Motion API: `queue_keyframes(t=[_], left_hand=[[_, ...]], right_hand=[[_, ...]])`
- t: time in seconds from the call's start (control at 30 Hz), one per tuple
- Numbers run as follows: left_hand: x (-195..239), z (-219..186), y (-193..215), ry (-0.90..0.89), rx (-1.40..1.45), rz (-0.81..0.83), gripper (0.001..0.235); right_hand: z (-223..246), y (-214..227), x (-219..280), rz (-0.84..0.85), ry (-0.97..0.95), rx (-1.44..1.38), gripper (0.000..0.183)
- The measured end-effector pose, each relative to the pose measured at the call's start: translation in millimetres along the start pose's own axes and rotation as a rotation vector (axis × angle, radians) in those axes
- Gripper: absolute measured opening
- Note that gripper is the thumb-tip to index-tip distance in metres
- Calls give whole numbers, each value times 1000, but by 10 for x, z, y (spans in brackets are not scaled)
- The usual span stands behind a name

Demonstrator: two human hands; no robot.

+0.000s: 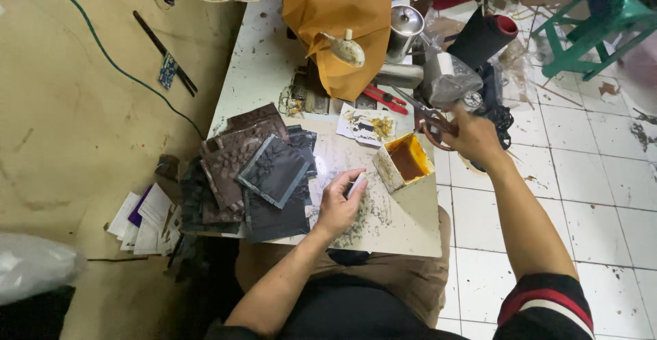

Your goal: Applying edge finish to leather components and trimming them with scissors at a workbench.

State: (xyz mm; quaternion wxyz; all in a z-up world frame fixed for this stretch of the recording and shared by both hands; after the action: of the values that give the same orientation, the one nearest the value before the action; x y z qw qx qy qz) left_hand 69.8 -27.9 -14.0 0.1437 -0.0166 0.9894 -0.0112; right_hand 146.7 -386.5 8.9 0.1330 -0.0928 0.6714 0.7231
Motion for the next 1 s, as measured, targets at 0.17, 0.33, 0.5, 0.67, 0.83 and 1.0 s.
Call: queue_keyframes(t=[0.17,0.33,0.5,0.67,0.83,1.0], left_hand=[[-20,-22,40,67,65,-1,26],[-39,-30,79,75,192,93,30],[74,-4,71,265,245,239,41],[120,-25,45,241,315,255,32],[146,-131,63,165,489,204,32],[218,-153,98,166,452,201,37]], right_hand=[[-44,110,478,108,-255,-188,65],[40,264,1168,-176,-275,-796,66],[613,829,1768,-234,-397,-784,64],[1059,928,2178,-205,-254,-647,66],[1399,715,2230,-276,-128,-651,53],[1833,954,1957,-274,21,-473,48]])
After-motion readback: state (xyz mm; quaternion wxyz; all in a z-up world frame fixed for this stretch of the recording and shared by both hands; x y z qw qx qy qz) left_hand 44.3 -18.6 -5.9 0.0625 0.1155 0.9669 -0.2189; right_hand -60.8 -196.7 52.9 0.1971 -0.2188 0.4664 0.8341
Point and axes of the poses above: each hand's wrist, its own x-axis away from the middle knuckle, its own y-axis out of the back of the hand, z = x × y, the point moved 5 cm from there along -x, towards the middle knuckle, and after that the axes turned 13 degrees about -z, right-handed, at the moved point
